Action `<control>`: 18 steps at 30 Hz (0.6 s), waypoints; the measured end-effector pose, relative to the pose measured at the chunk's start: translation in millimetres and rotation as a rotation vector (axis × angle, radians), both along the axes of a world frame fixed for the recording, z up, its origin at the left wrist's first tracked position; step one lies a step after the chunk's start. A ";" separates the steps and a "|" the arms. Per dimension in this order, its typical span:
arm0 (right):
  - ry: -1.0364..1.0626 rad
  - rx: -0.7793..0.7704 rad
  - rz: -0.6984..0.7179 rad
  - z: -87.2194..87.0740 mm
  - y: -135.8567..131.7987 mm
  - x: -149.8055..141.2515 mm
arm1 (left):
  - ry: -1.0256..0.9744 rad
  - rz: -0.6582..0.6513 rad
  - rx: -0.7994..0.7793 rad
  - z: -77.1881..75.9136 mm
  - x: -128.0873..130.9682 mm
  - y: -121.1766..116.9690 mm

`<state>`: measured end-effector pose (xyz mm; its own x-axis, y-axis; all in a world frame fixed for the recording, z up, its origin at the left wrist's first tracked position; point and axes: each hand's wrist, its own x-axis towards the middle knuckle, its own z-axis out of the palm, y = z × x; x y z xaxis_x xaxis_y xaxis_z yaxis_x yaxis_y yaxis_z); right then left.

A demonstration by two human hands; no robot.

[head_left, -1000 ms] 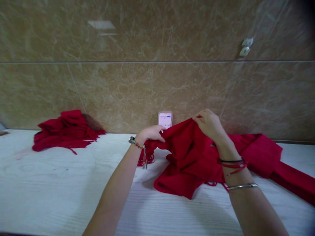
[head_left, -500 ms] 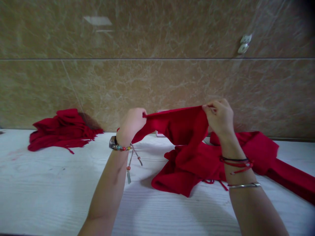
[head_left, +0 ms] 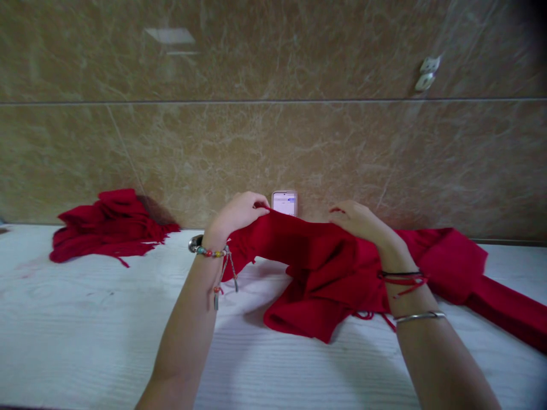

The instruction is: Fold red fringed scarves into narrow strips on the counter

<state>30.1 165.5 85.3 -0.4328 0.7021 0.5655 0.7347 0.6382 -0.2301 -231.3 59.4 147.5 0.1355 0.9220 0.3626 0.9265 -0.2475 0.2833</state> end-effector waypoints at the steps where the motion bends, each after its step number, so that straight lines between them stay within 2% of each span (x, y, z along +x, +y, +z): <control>1: 0.010 0.037 0.117 6.2 -9.7 -10.0 | -0.001 -0.039 0.035 3.3 4.7 -4.5; 4: 0.055 0.100 0.388 19.5 -38.4 -41.1 | -0.006 -0.132 0.109 9.3 18.5 -15.5; 7: 0.088 0.139 0.468 23.4 -53.6 -59.4 | -0.005 -0.203 0.096 9.4 25.5 -19.1; 14: 0.213 0.074 0.358 24.5 -43.3 -45.5 | 0.185 -0.078 -0.224 -5.4 9.4 1.1; 16: 0.214 0.044 0.294 24.1 -38.9 -40.2 | 0.149 -0.051 -0.200 -7.1 6.0 4.7; 18: 0.221 0.030 0.203 23.4 -34.9 -35.9 | 0.068 -0.005 -0.103 -6.3 5.5 4.9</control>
